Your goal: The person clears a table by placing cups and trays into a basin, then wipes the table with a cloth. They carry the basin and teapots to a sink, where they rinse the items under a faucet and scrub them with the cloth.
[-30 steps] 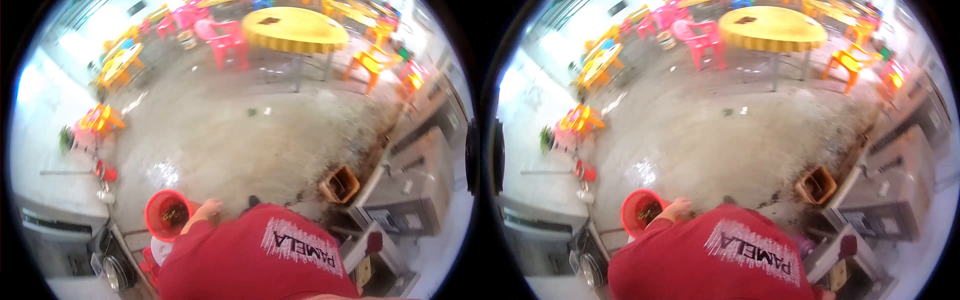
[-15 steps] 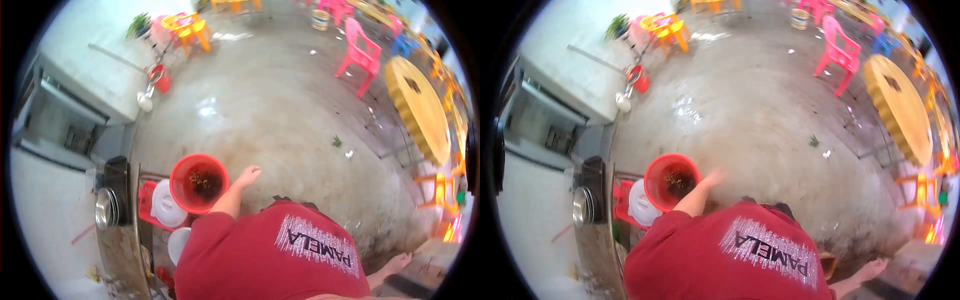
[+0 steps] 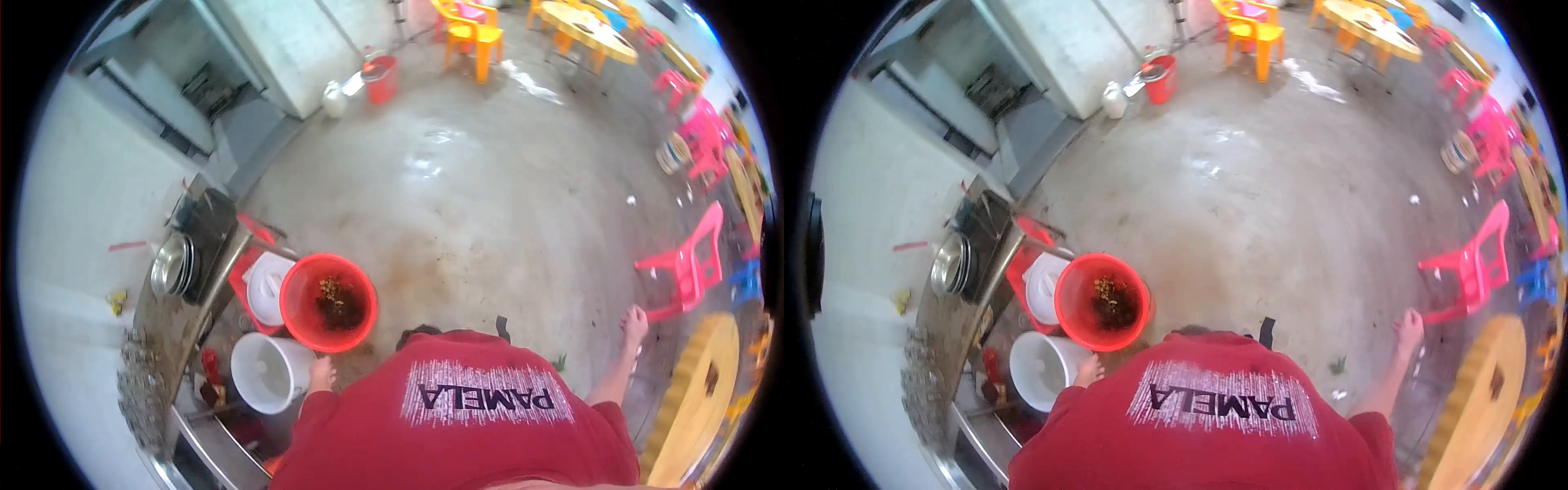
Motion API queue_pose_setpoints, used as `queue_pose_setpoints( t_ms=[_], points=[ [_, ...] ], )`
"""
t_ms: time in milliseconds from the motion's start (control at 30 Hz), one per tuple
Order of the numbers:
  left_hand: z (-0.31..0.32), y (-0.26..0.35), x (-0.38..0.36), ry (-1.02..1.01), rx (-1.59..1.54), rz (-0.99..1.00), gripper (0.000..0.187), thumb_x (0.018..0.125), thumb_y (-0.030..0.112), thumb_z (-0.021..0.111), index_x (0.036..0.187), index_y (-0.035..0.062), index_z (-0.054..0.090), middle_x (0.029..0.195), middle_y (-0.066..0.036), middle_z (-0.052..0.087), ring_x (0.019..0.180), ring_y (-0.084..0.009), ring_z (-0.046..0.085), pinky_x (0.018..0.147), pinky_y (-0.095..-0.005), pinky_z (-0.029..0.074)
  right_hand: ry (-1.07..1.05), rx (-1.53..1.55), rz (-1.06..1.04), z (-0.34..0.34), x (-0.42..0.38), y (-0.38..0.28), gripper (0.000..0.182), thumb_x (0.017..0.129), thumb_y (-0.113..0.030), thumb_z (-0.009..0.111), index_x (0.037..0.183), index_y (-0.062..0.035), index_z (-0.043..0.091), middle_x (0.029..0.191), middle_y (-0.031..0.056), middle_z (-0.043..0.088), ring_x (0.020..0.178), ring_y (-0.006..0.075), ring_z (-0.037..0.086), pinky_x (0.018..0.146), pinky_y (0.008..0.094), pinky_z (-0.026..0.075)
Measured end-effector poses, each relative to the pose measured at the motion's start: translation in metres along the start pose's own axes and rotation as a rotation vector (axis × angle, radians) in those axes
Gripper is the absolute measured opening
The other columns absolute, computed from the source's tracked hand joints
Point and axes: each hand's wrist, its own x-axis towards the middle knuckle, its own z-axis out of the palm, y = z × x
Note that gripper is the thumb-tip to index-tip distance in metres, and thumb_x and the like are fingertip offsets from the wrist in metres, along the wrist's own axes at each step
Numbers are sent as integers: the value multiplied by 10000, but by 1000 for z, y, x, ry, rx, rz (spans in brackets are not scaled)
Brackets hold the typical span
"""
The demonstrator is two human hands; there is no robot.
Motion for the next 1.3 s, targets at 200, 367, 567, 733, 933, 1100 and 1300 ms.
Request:
queue_pose_setpoints(
  t_ms=[200,367,567,733,933,1100,1300],
  points=[
    [138,119,-70,-152,-75,114,155,855,225,514,761,109,556,672,-15,509,563,-154,524,465,-304,381,-710,-555,-696,352,17,-148,284,868,-199,565,1090,-25,589,934,138,657,820,212,623,746,325,495],
    [173,159,49,-95,235,104,224,849,256,505,829,58,609,749,-104,583,630,-226,586,546,-366,437,-1171,-589,-629,509,-14,-133,305,848,-231,593,1089,-45,606,947,160,662,850,230,641,758,333,501],
    [115,348,200,116,-252,-133,277,837,260,541,938,23,643,728,-118,630,620,-217,597,559,-366,478,-1160,-866,-130,485,134,1,284,815,-259,576,877,7,653,709,156,643,629,215,608,603,377,489],
    [80,556,250,221,-186,226,398,844,252,599,1188,57,556,1063,-123,634,910,-206,609,801,-328,486,-943,-1347,97,502,227,-43,275,814,-279,564,875,-29,662,784,143,649,709,231,617,639,386,498],
    [104,590,322,346,-219,373,345,852,250,598,1132,51,579,1034,-116,642,945,-205,604,834,-341,478,-1034,-1641,-133,705,302,-110,268,812,-303,551,873,-72,673,874,126,657,805,250,628,682,396,508],
    [153,482,303,243,-110,-150,208,872,220,533,1004,77,607,885,-74,629,798,-198,587,692,-358,464,-1128,-1939,-865,994,361,-162,264,811,-322,539,872,-108,681,950,113,664,886,267,637,718,404,518],
    [146,440,267,212,200,-30,170,893,234,460,922,139,598,739,-55,589,611,-218,558,481,-392,428,-1483,-234,-180,1389,199,-387,112,829,-143,532,836,-50,594,674,35,574,503,134,544,447,255,444]
  ],
)
